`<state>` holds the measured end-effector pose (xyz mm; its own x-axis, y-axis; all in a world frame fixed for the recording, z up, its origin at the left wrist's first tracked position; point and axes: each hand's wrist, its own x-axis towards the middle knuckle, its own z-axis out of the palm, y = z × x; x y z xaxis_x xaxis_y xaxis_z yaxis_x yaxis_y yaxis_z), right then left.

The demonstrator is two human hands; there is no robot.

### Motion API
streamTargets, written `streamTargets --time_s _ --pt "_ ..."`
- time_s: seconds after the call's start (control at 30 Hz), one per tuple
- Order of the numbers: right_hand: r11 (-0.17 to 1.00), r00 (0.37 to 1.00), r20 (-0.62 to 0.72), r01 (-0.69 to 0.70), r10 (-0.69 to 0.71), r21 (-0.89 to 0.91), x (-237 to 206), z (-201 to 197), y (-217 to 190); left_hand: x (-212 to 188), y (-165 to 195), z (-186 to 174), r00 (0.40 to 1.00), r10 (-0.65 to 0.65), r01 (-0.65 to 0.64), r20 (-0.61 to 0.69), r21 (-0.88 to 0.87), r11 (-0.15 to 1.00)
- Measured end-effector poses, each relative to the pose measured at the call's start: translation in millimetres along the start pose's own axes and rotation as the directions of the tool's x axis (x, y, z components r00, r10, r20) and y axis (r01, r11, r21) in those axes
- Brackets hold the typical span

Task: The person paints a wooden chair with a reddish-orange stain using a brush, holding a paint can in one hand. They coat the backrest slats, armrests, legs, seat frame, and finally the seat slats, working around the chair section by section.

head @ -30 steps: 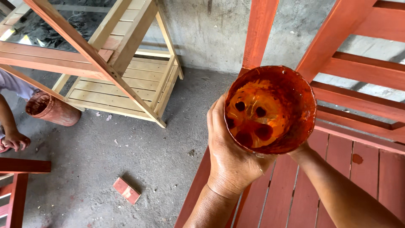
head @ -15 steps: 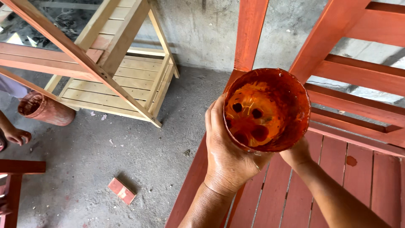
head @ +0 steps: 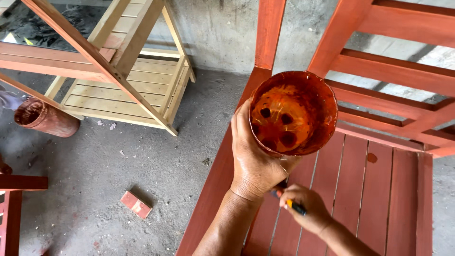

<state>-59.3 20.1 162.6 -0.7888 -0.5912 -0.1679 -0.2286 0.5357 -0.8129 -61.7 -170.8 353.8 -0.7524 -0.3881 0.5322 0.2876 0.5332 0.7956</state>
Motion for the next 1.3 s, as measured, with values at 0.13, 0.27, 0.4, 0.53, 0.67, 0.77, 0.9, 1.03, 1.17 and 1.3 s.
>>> streamTargets --time_s 0.13,0.27,0.4,0.53,0.67,0.77,0.9,1.03,1.17,1.3 --pt "0.995 0.994 0.053 0.097 -0.099 0.034 -61 37 5 -20 5 -4 1.000 0.014 -0.014 0.021 0.015 1.000" --pt "0.982 0.964 0.197 0.164 -0.180 0.095 -90 81 34 -36 7 -9 0.999 -0.005 0.006 0.047 -0.014 1.000" --pt "0.953 0.915 0.363 0.070 -0.179 0.294 -100 96 47 -42 9 -12 0.999 -0.007 0.008 0.034 -0.010 1.000" --pt "0.879 0.838 0.511 -0.379 0.193 0.288 -83 58 32 -45 14 -15 0.999 0.030 -0.030 0.026 -0.010 1.000" --pt "0.648 0.799 0.466 -0.589 0.379 0.482 -53 41 2 -47 16 -13 0.997 0.012 -0.012 0.073 0.003 1.000" --pt "0.741 0.735 0.587 -0.594 0.341 0.313 -57 49 -8 -47 15 -10 0.996 0.002 -0.004 0.094 0.021 1.000" --pt "0.691 0.686 0.623 -0.656 0.376 0.305 -81 34 9 -47 14 -12 0.992 -0.038 0.036 0.123 0.018 0.999" --pt "0.732 0.675 0.621 -0.642 0.398 0.229 -79 4 25 -43 13 -16 0.992 0.026 -0.029 0.123 0.027 0.999" --pt "0.745 0.740 0.588 -0.584 0.326 0.322 -72 15 17 -40 9 -10 0.989 -0.014 0.008 0.149 0.041 0.999" --pt "0.909 0.878 0.467 -0.276 0.106 0.313 -63 28 22 -38 -5 -3 0.994 -0.032 0.029 0.101 0.030 0.999"
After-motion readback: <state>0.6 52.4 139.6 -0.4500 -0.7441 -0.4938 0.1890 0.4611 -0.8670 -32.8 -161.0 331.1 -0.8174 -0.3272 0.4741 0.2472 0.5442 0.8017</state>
